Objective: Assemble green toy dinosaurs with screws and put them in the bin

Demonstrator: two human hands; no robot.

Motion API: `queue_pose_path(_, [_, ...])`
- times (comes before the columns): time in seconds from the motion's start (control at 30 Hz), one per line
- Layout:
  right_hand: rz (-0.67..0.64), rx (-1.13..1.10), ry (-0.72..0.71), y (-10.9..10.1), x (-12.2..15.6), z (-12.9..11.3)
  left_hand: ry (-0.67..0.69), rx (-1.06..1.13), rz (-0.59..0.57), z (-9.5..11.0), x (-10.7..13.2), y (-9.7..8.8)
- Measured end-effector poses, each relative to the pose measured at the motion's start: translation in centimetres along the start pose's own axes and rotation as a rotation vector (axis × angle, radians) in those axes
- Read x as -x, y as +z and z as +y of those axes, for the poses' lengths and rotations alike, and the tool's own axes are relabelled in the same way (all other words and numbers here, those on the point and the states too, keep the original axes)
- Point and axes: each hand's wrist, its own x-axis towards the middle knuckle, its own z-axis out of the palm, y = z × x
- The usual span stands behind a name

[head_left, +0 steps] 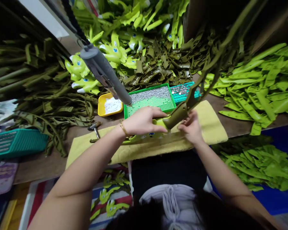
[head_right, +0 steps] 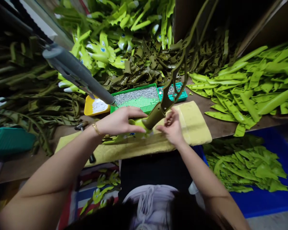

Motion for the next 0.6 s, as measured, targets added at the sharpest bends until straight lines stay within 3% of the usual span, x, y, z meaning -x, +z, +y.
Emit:
queue_pose_path(0.1, [-0.204,-0.228,0.138,1.4,0.2,-0.5,0.014,-0.075,0.066,1.1,0.6,0.8])
queue_pose_path(0.2, [-0.169,-0.282,0.082,2.4,-0.1,-1.6,0.028,-0.066,0.176,1.6,0.9,1.4])
queue_pose_path(0.37, [-0.155,-0.317,-0.058,3.2,0.2,-2.1,0.024,-0.124,0.131,2.3,1.7,1.4])
queue_pose_path(0.47, [-0.142,-0.336,-0.04,3.8,0.5,-2.2,0.018,-0.112,0.172,2.7,1.8,1.4])
queue_pose_path(0.6, [-0.146,-0.28,0.063,4.1,0.5,-1.9,0.031,-0.198,0.123,4.2,0.2,1.0])
